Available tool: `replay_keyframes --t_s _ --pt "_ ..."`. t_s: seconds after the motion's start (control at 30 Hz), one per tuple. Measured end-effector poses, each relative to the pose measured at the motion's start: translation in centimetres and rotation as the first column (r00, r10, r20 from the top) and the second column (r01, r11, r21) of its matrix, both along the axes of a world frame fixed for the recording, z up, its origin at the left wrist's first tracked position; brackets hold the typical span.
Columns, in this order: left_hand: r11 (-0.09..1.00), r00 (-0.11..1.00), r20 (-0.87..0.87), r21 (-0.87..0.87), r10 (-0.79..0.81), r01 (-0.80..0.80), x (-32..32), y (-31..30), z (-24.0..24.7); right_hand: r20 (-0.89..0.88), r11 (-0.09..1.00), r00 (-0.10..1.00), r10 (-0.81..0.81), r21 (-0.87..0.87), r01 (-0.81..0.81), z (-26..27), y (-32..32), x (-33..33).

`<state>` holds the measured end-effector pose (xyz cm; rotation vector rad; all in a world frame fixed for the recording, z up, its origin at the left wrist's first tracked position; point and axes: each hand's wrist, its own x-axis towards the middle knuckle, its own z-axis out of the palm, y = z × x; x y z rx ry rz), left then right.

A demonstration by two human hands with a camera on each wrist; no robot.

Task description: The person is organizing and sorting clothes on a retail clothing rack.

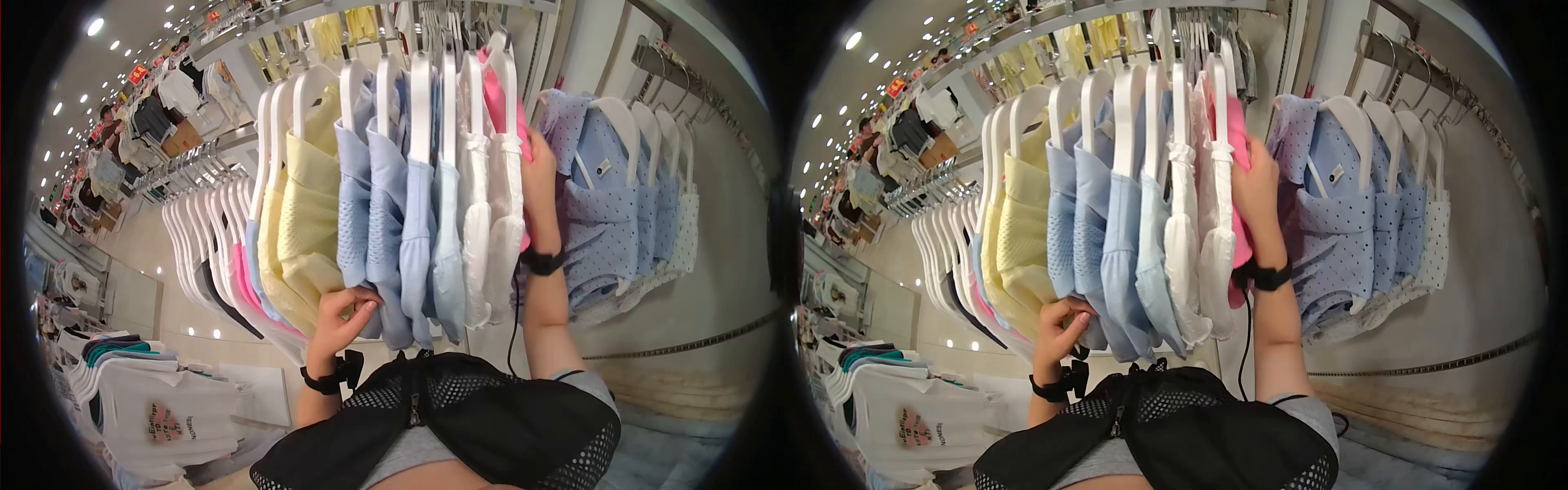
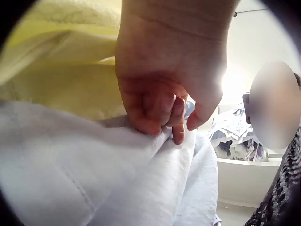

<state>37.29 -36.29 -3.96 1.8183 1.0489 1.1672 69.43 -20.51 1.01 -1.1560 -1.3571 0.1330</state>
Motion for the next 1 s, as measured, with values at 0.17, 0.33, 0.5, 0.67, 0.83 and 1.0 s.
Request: replay_keyframes --t_s 0.17,0.33,0.5,0.67,0.83,1.0 --pt "0.995 1.000 0.006 -0.097 0.010 -0.009 -2.5 0.5 -1.3 -0.062 0.997 0.998 0.017 -0.078 -0.021 -3.6 -4.8 -1.5" --pt "0.949 0.996 -0.011 -0.305 -0.086 0.079 -4.0 2.1 -1.9 -0.052 0.976 0.998 -0.044 -0.218 0.032 -4.8 -11.4 -1.5" --pt "0.843 0.956 0.026 -0.465 -0.293 0.271 -3.1 4.5 -4.3 0.039 0.955 0.992 -0.117 -0.269 0.123 -6.9 -18.5 -1.1" --pt "0.930 0.970 -0.119 -0.329 -0.211 0.162 -0.8 7.2 -3.3 0.058 0.940 0.963 -0.262 -0.209 0.268 -10.2 -25.5 -1.8" --pt "0.921 0.961 -0.002 -0.284 -0.277 0.265 0.5 7.4 -3.5 0.053 0.899 0.934 -0.354 -0.256 0.355 -10.3 -31.2 -2.1" --pt "0.893 0.931 0.058 -0.265 -0.360 0.362 1.0 7.3 -5.2 0.089 0.877 0.898 -0.431 -0.194 0.440 -9.6 -34.3 -1.6"
